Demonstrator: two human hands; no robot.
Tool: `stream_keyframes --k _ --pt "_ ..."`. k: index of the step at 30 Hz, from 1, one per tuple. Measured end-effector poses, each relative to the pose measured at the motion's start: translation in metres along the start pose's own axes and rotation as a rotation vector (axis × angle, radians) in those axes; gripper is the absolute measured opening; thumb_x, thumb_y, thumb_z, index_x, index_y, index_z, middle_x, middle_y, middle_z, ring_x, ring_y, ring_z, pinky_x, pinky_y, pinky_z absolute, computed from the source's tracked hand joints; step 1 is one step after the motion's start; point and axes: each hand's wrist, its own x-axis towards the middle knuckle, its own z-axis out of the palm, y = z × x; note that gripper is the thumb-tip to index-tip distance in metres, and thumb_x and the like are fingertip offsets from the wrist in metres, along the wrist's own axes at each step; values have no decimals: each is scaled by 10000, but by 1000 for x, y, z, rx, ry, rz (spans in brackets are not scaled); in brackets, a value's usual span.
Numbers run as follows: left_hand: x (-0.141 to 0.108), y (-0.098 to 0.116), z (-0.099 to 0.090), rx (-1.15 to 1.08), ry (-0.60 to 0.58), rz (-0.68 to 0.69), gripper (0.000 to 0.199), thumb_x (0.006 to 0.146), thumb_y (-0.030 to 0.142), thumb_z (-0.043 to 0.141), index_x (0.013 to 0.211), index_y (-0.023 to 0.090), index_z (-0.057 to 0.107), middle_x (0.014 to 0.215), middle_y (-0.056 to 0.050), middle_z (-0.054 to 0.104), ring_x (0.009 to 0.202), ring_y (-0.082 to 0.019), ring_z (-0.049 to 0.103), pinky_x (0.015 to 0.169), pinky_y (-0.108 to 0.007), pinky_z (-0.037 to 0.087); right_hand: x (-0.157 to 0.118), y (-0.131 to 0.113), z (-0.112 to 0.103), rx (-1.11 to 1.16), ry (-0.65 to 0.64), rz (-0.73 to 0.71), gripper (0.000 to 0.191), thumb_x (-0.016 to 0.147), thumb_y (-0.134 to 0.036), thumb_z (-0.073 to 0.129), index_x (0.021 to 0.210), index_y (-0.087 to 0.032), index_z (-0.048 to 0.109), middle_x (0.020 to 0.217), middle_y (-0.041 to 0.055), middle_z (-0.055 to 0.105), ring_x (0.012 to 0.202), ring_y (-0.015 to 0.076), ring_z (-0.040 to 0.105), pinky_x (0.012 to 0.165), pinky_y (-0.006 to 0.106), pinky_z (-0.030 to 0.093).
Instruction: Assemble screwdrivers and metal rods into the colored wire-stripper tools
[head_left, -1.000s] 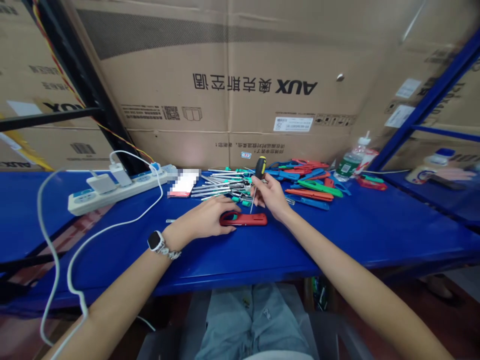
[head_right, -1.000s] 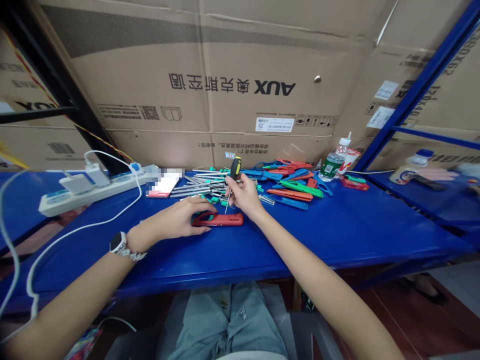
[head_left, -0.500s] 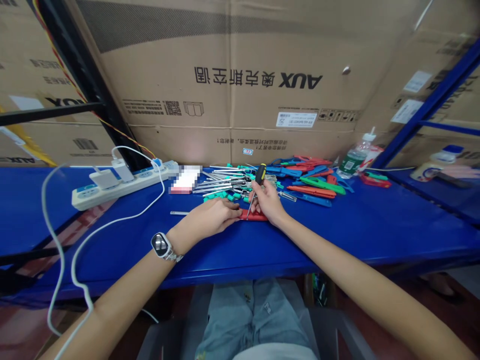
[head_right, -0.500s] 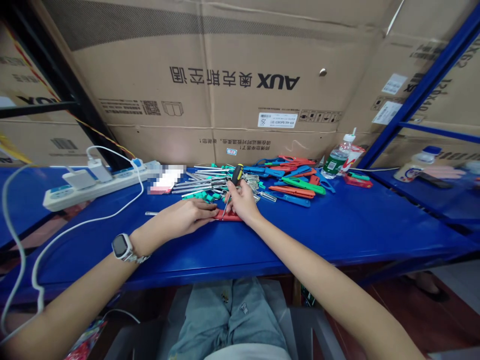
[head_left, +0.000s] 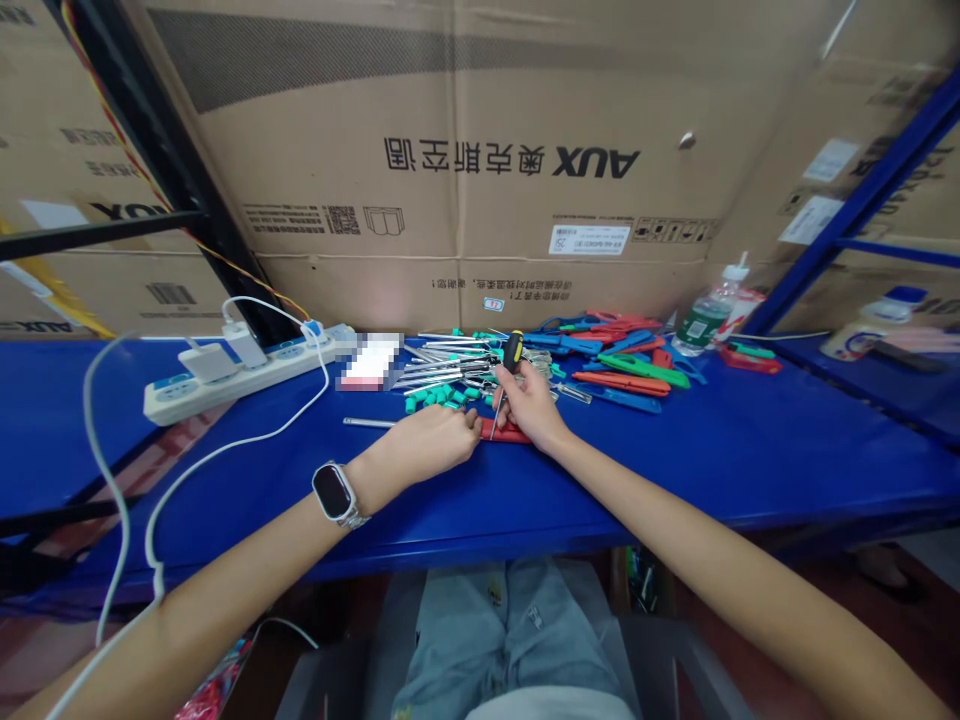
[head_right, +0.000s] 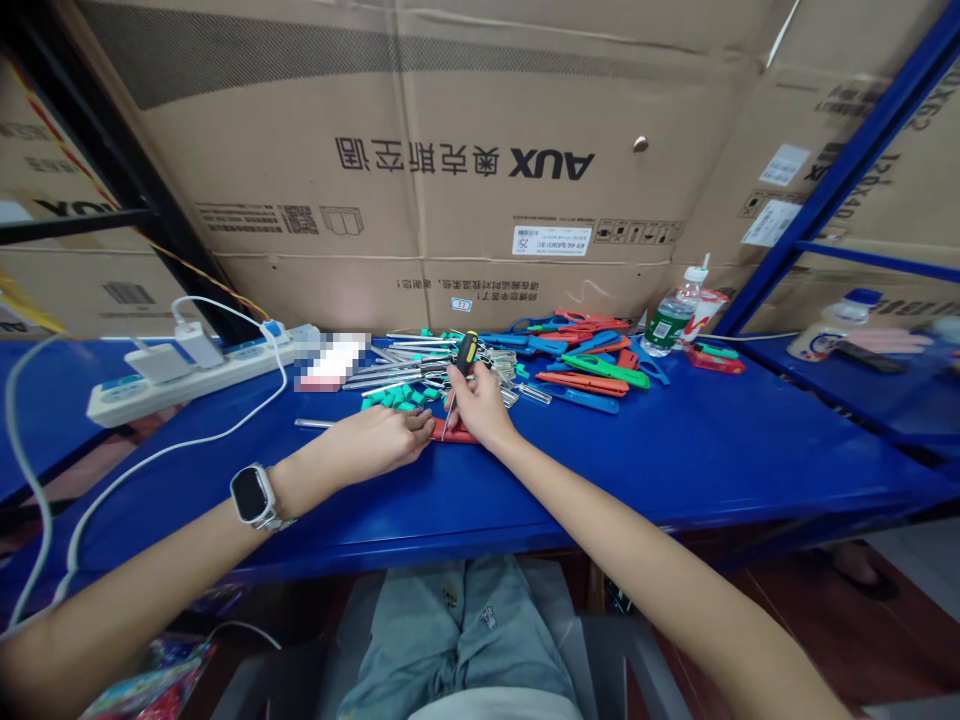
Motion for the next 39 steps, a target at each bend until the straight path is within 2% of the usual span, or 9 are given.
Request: stream_keyframes --k 4,8,14,20,30,39 --pt "6 4 -4 127 -111 7 303 944 45 413 858 82 700 810 -159 703 641 -220 659 650 -353 504 0 1 0 -19 -21 -9 510 816 -702 632 920 -263 394 591 -77 593 360 129 554 347 237 372" --pt "8 9 -11 147 -158 -14 296 898 -39 436 883 85 705 835 -146 722 667 -214 681 655 -328 493 -1 1 1 -42 -37 -32 489 832 -692 620 901 -260 401 566 -78 593 351 122 547 349 230 369" --pt "3 7 -17 113 -150 -27 301 893 -58 437 867 108 687 816 -118 721 648 -198 680 648 -306 483 0 0 0 -47 -62 -28 478 814 -666 651 871 -254 416 552 -78 599 346 120 545 351 229 376" --pt "1 6 -15 127 -166 -26 280 892 -40 446 847 111 677 772 -119 714 647 -215 679 646 -312 484 1 0 0 -20 -30 10 456 830 -641 638 888 -242 425 553 -67 610 344 120 549 329 204 302" --pt "1 5 -12 203 -151 25 273 883 -20 435 835 115 668 734 -84 696 632 -189 682 620 -281 493 1 2 1 -16 -44 -17 456 824 -634 648 879 -238 429 540 -73 606 334 118 547 329 203 348" --pt "6 18 -17 173 -187 -27 299 862 -50 425 858 90 689 849 -150 721 739 -234 710 677 -322 518 0 2 1 -41 -54 -34 440 843 -629 640 875 -247 425 544 -70 604 345 126 548 346 226 381"
